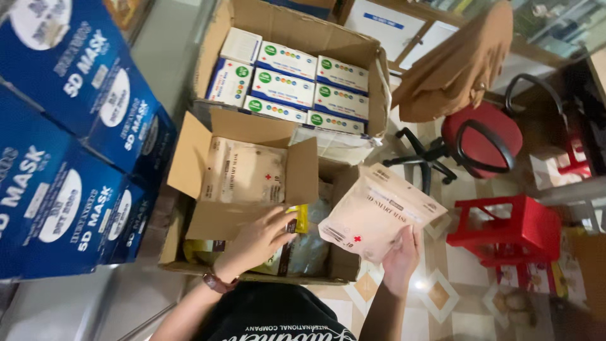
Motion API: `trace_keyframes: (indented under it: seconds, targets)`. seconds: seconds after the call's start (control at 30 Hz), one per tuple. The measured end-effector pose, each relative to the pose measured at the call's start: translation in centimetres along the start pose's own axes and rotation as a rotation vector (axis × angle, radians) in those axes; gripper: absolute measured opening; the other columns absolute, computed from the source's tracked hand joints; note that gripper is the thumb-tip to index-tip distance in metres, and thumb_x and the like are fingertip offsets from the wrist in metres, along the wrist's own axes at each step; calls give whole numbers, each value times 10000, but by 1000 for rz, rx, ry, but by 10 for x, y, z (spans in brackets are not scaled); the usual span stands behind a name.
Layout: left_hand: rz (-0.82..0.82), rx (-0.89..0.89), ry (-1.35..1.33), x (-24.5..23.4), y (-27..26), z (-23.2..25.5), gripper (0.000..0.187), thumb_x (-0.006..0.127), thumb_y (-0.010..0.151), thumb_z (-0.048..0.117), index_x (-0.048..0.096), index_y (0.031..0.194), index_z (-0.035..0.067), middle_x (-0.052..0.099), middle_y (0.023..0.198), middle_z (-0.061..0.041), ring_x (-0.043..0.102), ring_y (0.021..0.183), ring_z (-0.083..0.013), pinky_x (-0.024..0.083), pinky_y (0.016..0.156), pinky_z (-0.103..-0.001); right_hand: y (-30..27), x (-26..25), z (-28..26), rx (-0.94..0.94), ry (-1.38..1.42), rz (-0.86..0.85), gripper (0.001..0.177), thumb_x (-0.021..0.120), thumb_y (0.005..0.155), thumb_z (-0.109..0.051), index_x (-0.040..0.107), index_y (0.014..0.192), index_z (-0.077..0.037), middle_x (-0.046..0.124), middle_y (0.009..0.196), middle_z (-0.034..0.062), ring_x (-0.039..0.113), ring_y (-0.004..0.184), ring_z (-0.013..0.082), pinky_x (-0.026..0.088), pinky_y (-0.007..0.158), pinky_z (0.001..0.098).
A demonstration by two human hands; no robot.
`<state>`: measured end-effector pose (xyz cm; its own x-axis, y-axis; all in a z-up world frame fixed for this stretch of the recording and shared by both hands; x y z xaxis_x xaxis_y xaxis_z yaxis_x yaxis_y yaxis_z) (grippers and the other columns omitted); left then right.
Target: The person organizes boxes of medical face masks and other packaged items inside a larger cardboard box. They move a chair, stack blue boxes, and arrange smaller white boxes and yellow packages within the container.
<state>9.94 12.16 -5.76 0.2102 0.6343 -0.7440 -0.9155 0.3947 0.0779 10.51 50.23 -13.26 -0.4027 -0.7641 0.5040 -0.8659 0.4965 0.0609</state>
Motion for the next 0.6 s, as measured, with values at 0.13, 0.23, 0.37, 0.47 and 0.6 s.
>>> trace_keyframes:
  seconds: [0.13, 0.23, 0.37, 0.47, 0.6]
  targets:
    - [63, 44, -72, 3, -5, -5, 489, 637, 968, 438, 585, 1381, 180, 561, 1475, -89, 693, 1123, -313, 596, 867, -421, 1, 74, -24, -139, -47, -205, 383, 516, 1073, -16, 537, 1454, 9, 626, 1399, 113, 619, 1249, 193, 499, 1092, 343]
    - [277, 204, -70, -22, -18, 2, 571, 627, 998, 416, 496, 1490, 158, 570, 1458, -111, 633, 1280, -328, 567, 984, -420, 12, 108, -21, -150, -58, -135, 343, 541, 1066, 5, 581, 1406, -11, 633, 1353, 127, 624, 1193, 213, 520, 1041, 372]
    - [367, 150, -405, -47, -22, -15, 824, 620, 987, 433, 209, 1625, 112, 484, 1532, -190, 535, 1368, -362, 495, 1052, -483, -14, 168, 32, 126, 289, -146, 205, 573, 1047, -103, 626, 1244, -90, 686, 1138, 76, 663, 1004, 216, 553, 798, 386]
    - [327, -111, -764, -48, -18, -51, 958, 603, 912, 514, 64, 1633, 182, 461, 1513, -160, 611, 1262, -276, 569, 952, -438, -57, 209, 78, 348, 306, -141, 263, 566, 1037, -113, 547, 1299, -97, 645, 1094, 47, 643, 1007, 194, 560, 903, 413]
    - [379, -200, -726, -68, -14, -91, 811, 587, 927, 532, 283, 1596, 188, 499, 1537, -137, 653, 1224, -228, 583, 956, -403, -114, 244, 121, 679, 258, -187, 370, 506, 979, -84, 489, 1347, -59, 664, 1206, 109, 658, 1109, 248, 521, 991, 453]
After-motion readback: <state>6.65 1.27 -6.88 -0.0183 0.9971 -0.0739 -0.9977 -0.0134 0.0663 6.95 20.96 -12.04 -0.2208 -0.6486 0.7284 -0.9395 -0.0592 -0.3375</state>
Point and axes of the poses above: each hand's wrist, its own y-axis towards the middle knuckle, its own x-axis out of the palm, z = x × y, the point moved 9 cm from there along y, towards the middle knuckle
